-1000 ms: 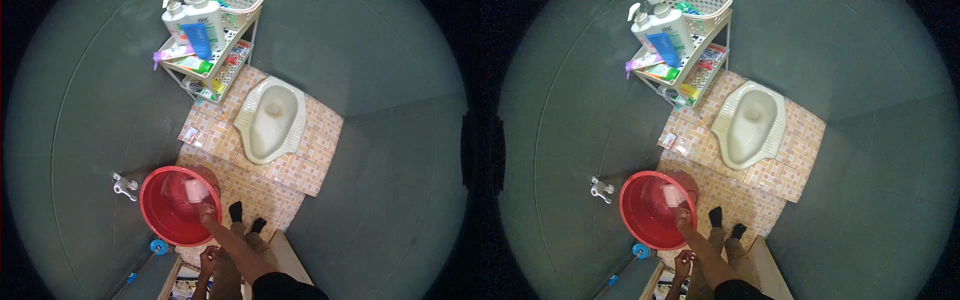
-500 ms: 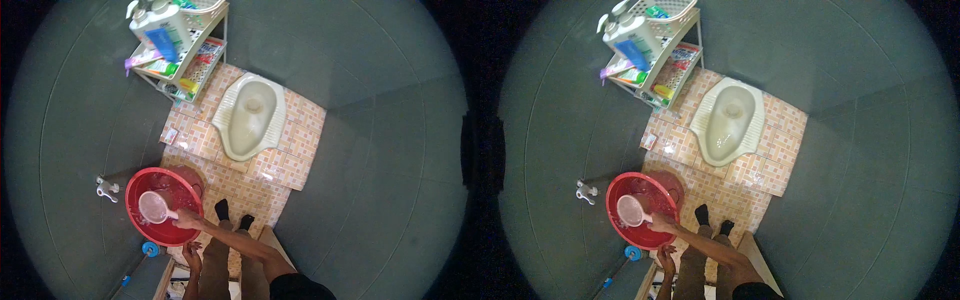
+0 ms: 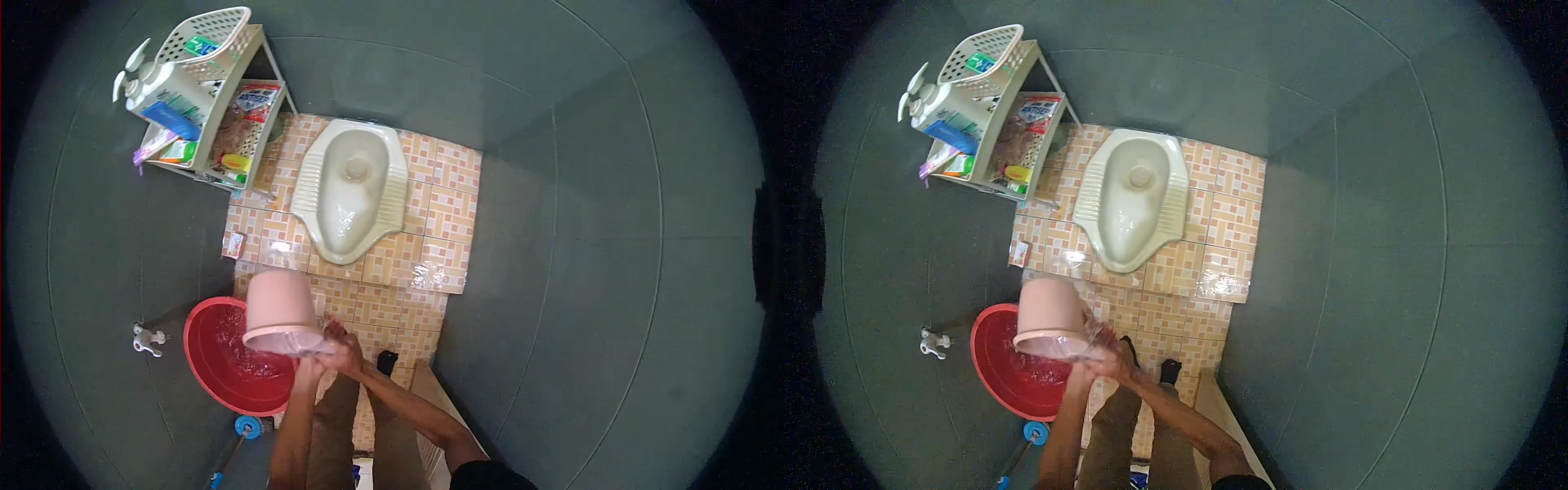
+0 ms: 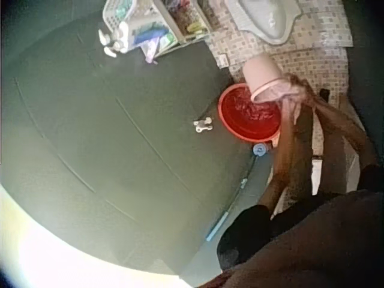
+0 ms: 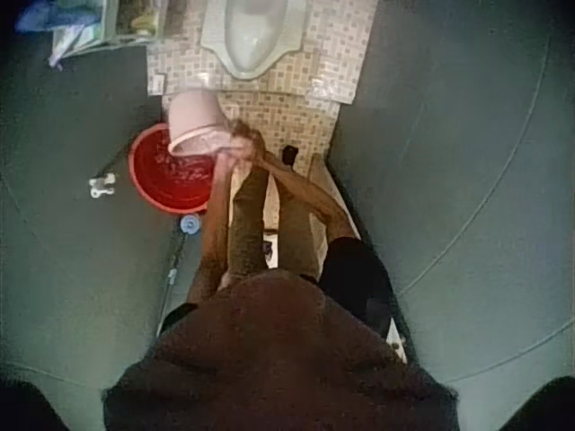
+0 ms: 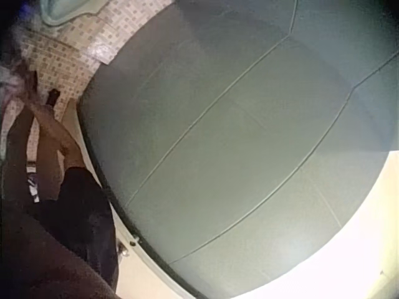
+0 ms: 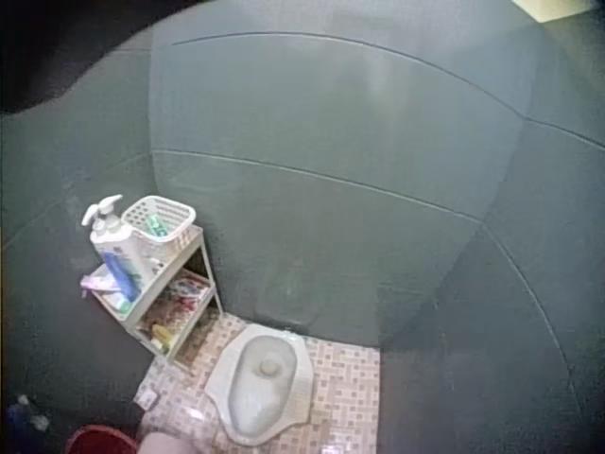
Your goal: The person pours water from a bucket onto a squat toilet and floor with a scoop, and then scrubs the tiles using a brush.
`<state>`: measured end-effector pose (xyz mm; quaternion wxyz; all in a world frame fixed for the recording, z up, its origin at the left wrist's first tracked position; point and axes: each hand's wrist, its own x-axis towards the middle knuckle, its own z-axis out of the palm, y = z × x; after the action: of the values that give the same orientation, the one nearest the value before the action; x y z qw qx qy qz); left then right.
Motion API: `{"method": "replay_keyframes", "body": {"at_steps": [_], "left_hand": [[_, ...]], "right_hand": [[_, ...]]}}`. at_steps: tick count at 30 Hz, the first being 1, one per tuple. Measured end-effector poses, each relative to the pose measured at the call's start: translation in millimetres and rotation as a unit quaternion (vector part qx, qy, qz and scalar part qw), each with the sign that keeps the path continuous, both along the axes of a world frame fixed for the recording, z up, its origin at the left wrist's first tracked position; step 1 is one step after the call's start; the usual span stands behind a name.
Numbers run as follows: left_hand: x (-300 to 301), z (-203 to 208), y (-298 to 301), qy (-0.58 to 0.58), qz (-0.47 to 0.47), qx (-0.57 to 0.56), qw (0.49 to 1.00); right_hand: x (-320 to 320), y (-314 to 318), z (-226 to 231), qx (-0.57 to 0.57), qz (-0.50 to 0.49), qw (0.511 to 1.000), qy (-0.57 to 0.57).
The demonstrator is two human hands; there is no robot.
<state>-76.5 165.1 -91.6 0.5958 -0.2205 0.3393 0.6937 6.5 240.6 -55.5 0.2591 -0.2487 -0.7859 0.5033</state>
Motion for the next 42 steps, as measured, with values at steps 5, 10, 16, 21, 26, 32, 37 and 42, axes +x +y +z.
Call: {"method": "replay_keyframes", "body": {"at_steps": [5, 10, 16, 21, 26, 32, 37, 42], "left_hand": [[-15.9, -10.6, 97.7, 0.021, -0.099, 0.115, 0.988], [-73.4, -37.3, 140.5, 0.271, -0.083, -0.224, 0.932], [-171.5, -34.5, 100.1, 0.304, 0.038, -0.045, 0.951], [-165.4, 69.5, 57.9, 0.104, 0.019, 0.001, 0.994], [-162.1, 88.8, -102.2, 0.395, 0.169, -0.172, 0.886], [-72.4, 80.2, -189.0, 0.44, 0.185, -0.261, 0.839], [-17.6, 57.0, -247.5, 0.539, -0.04, -0.363, 0.76], [2.9, 67.0, -268.3, 0.464, -0.021, -0.377, 0.801]], "right_hand": [[5.6, 49.2, -35.5, 0.008, -0.131, 0.988, -0.08], [-14.0, 81.7, 8.3, -0.154, -0.28, 0.948, -0.012], [30.2, 82.9, -16.3, -0.349, -0.373, 0.86, 0.008], [100.2, 61.4, -81.4, -0.37, -0.48, 0.795, 0.031], [51.0, 49.1, -77.7, -0.5, -0.465, 0.726, -0.073], [2.1, 57.1, -141.5, -0.417, -0.436, 0.779, -0.171], [-65.6, 77.7, -160.0, -0.212, -0.368, 0.832, -0.357], [-112.1, 69.8, -15.9, -0.206, -0.354, 0.802, -0.436]]}}
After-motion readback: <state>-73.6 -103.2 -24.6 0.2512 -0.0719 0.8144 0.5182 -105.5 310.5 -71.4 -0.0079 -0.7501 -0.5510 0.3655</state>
